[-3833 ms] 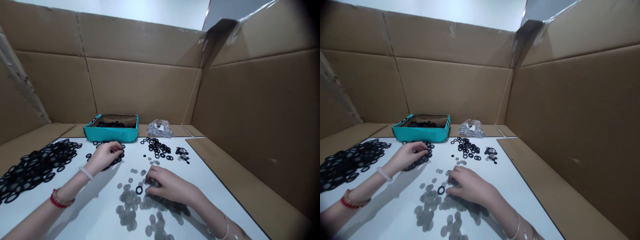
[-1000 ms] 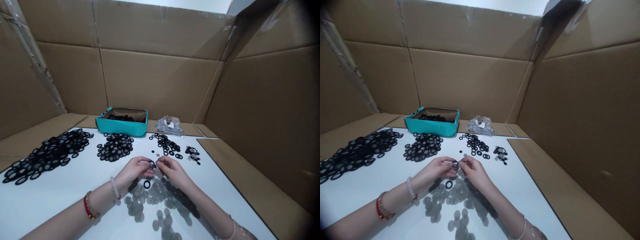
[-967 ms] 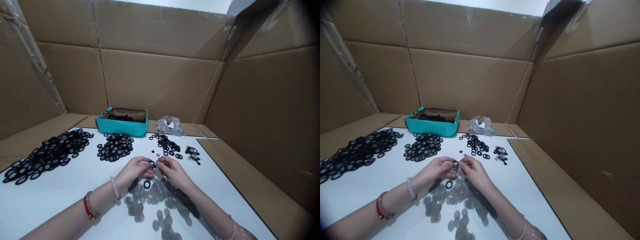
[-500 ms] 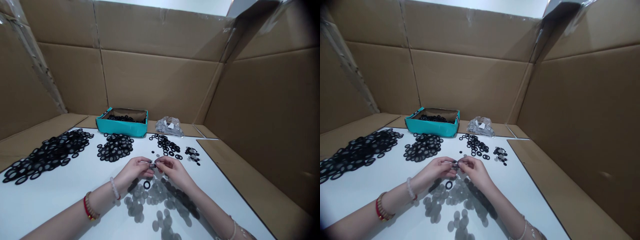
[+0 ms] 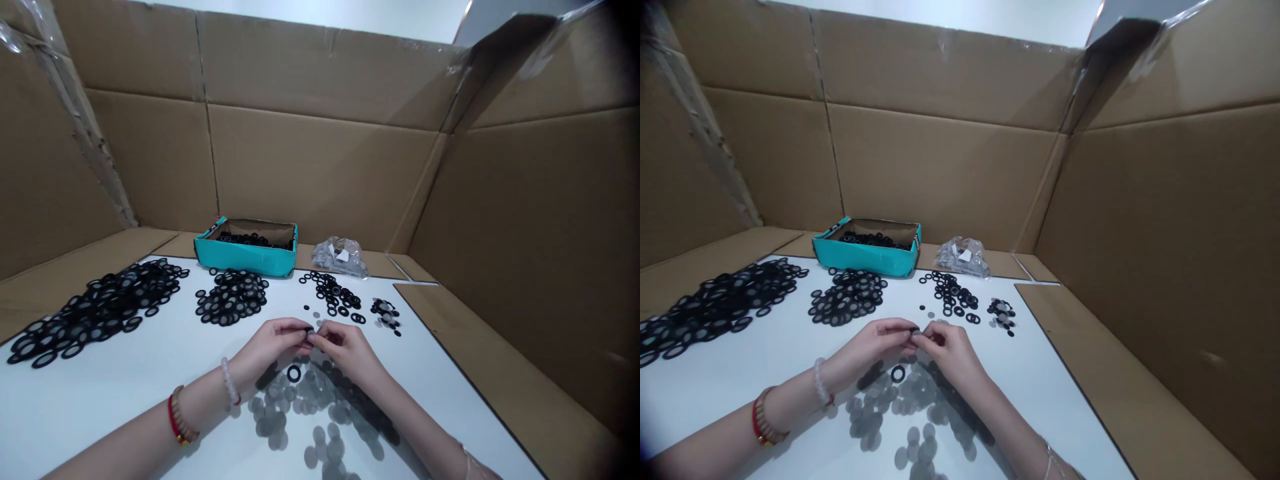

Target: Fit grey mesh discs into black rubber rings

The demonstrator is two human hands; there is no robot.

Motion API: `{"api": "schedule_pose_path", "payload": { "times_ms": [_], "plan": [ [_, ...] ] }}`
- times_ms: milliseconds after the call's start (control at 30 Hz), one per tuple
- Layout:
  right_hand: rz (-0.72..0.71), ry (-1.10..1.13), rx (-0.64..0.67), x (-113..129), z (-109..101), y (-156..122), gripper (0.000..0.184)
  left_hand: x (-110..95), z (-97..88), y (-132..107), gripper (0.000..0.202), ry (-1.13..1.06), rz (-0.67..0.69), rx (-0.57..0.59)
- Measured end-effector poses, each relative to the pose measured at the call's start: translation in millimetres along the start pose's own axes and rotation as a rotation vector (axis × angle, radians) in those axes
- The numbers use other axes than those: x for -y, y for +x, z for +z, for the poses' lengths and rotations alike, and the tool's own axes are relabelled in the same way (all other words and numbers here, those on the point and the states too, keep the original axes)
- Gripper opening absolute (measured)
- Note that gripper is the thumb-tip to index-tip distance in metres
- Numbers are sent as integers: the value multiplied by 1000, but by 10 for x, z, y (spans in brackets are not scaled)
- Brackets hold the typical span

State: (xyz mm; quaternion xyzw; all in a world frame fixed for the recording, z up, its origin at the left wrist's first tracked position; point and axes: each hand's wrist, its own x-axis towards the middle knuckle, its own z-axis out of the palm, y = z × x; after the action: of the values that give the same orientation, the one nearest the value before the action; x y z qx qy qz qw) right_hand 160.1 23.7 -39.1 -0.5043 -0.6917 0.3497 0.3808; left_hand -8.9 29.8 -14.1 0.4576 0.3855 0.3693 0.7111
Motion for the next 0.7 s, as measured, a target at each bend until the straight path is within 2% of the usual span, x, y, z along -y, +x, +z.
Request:
{"api": "schedule_pose_path", "payload": {
  "times_ms": [300,400,500,700],
  "plan": [
    [-63,-149,14,99,-36,-52,21,-25,-37,-9,21,168,37,101],
    [-47,-149,7,116,-30,-45,20,-19,-41,9,24,239,83,50],
    [-33,-113,71,123,-33,-44,17,-6,-44,37,21,314,166,-20],
    [-75,-172,163,87,-98,-65,8,23,-72,81,19,286,236,-60]
  ]
}}
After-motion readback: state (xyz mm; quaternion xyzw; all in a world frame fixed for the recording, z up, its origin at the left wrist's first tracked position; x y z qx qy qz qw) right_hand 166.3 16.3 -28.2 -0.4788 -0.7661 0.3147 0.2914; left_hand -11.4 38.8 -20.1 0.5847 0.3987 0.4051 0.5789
